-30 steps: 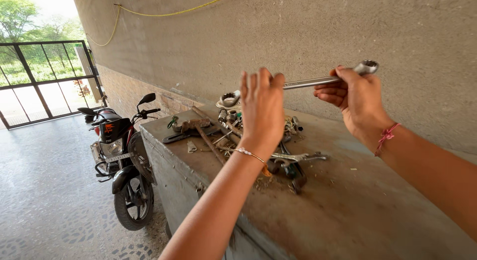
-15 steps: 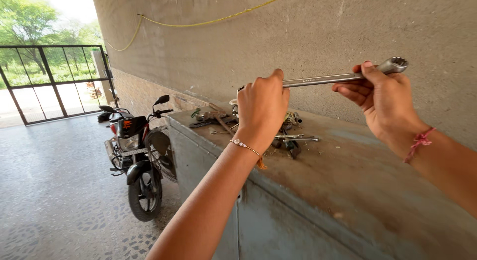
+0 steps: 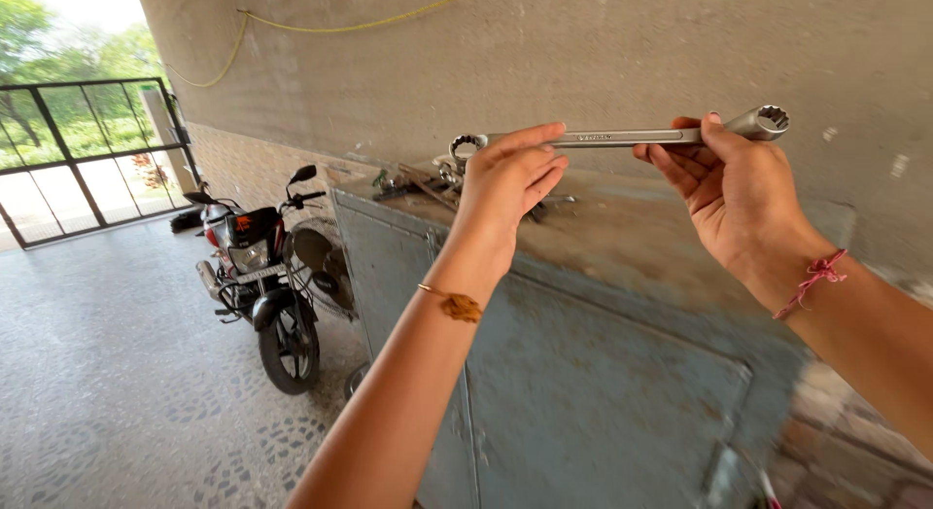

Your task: The person organizes hand tools by repeatedly picking up wrenches, an adjustable wrench, a screwdriver, a hammer, a metal rod, and pliers from a metal cabinet and placing them onto a wooden table by hand.

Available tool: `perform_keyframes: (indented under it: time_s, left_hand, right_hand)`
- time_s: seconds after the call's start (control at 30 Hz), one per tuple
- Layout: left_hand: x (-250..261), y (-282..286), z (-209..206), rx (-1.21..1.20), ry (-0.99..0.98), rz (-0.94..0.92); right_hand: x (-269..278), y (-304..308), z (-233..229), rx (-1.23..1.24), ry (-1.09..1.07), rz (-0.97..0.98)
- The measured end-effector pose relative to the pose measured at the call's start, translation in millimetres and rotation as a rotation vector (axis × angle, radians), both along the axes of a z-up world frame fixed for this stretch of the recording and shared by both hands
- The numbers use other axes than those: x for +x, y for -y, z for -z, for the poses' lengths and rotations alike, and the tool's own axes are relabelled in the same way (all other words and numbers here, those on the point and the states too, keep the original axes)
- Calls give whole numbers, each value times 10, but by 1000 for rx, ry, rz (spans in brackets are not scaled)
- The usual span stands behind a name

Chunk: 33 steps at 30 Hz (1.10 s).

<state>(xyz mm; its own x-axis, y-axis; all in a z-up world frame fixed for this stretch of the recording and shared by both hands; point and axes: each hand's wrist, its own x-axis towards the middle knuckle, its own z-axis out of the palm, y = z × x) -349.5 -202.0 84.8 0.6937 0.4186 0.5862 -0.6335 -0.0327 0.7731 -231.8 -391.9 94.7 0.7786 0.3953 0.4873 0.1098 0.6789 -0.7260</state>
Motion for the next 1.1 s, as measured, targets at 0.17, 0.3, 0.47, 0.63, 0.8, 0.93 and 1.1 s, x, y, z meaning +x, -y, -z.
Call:
perform_keyframes:
  time_s: [0.17, 0.3, 0.47, 0.63, 0.8, 0.93, 1.1]
  left_hand:
    - [-363, 462, 75, -107, 2, 171]
    - [-508, 882, 163, -132, -49, 171]
    - [-565, 1430, 284, -226, -2, 240]
    - [-594, 2122, 424, -296, -32, 294]
    - [-500, 2973, 599, -364, 36, 398]
    - [-559, 3743, 750, -398, 2, 466]
    - [-567, 4602, 864, -407, -40, 562]
  right_hand:
    - [-478, 551, 73, -82, -56, 55]
    - [-639, 962, 134, -86, -84, 61]
    - [-683, 1483, 250, -46, -109, 15]
    - [-715, 2170, 383, -36, -149, 5]
    - [-720, 2985, 570, 3, -194, -36]
    - [-728, 3699, 721, -5, -231, 1]
    - [-707, 4597, 886, -52, -287, 31]
